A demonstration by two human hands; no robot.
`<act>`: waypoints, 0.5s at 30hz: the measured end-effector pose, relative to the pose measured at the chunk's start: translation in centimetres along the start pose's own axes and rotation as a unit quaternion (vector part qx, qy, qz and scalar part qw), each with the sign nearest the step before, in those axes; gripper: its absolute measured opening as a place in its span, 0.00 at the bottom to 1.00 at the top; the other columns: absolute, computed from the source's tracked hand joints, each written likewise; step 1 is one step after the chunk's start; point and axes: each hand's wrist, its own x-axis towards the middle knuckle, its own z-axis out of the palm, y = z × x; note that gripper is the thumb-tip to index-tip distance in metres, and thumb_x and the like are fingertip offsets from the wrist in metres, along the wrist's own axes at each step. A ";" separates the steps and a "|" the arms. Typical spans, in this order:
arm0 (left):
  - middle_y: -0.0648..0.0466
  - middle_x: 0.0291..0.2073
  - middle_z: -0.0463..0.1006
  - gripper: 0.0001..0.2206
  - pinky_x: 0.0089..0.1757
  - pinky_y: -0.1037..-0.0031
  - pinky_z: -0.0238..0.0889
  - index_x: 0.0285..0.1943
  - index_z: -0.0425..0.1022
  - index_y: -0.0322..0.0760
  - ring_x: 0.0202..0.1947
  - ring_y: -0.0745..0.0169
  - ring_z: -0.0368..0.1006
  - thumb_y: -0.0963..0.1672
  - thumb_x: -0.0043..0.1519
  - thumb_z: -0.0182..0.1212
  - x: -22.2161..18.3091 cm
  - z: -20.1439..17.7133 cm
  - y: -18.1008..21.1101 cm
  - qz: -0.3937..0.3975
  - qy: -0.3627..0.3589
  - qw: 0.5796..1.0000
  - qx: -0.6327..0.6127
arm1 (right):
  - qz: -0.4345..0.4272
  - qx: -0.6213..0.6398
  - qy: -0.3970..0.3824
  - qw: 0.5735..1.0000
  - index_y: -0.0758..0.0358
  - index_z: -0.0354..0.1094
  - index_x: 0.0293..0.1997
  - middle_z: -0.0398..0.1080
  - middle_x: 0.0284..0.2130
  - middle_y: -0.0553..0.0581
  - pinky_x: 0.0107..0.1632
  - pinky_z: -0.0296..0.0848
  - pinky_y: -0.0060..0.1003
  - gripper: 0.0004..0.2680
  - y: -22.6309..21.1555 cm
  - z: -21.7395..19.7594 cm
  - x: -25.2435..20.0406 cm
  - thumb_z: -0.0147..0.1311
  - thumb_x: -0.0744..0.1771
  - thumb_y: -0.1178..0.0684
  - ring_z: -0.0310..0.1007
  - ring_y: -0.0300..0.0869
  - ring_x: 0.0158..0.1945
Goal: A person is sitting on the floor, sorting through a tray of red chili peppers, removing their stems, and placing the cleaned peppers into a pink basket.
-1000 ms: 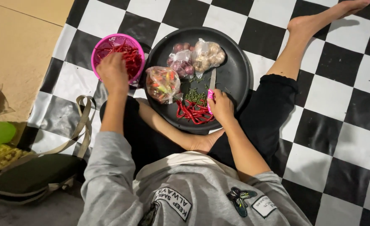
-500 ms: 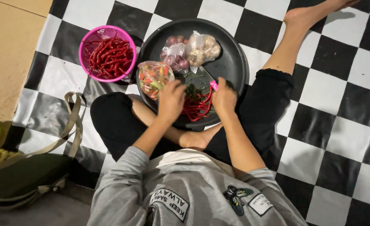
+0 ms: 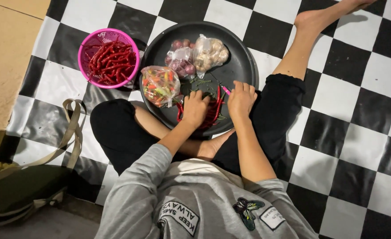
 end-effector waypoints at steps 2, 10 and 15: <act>0.53 0.40 0.72 0.09 0.40 0.59 0.64 0.41 0.80 0.51 0.46 0.47 0.69 0.49 0.54 0.69 0.9 -2.0 1.5 0.005 -0.006 1.000 -0.010 | 0.007 0.004 -0.003 1.000 0.49 0.69 0.49 0.67 0.38 0.50 0.48 0.62 0.43 0.08 0.1 0.4 0.0 0.55 0.66 0.51 0.64 0.47 0.48; 0.54 0.31 0.77 0.15 0.37 0.60 0.67 0.35 0.82 0.45 0.38 0.51 0.76 0.54 0.50 0.72 3.8 3.0 3.0 -0.071 -0.072 0.994 -0.045 | 0.049 -0.066 -0.210 0.974 0.50 0.71 0.41 0.73 0.35 0.52 0.49 0.63 0.50 0.08 1.2 3.8 -0.9 0.59 0.62 0.44 0.68 0.50 0.47; 0.47 0.31 0.81 0.13 0.41 0.53 0.70 0.36 0.82 0.42 0.41 0.40 0.79 0.52 0.54 0.68 3.5 0.1 2.4 -0.169 -0.163 0.961 -0.148 | -0.005 -0.069 -0.014 0.998 0.53 0.69 0.37 0.70 0.33 0.54 0.39 0.67 0.48 0.09 -0.4 -0.8 0.0 0.64 0.58 0.52 0.68 0.53 0.40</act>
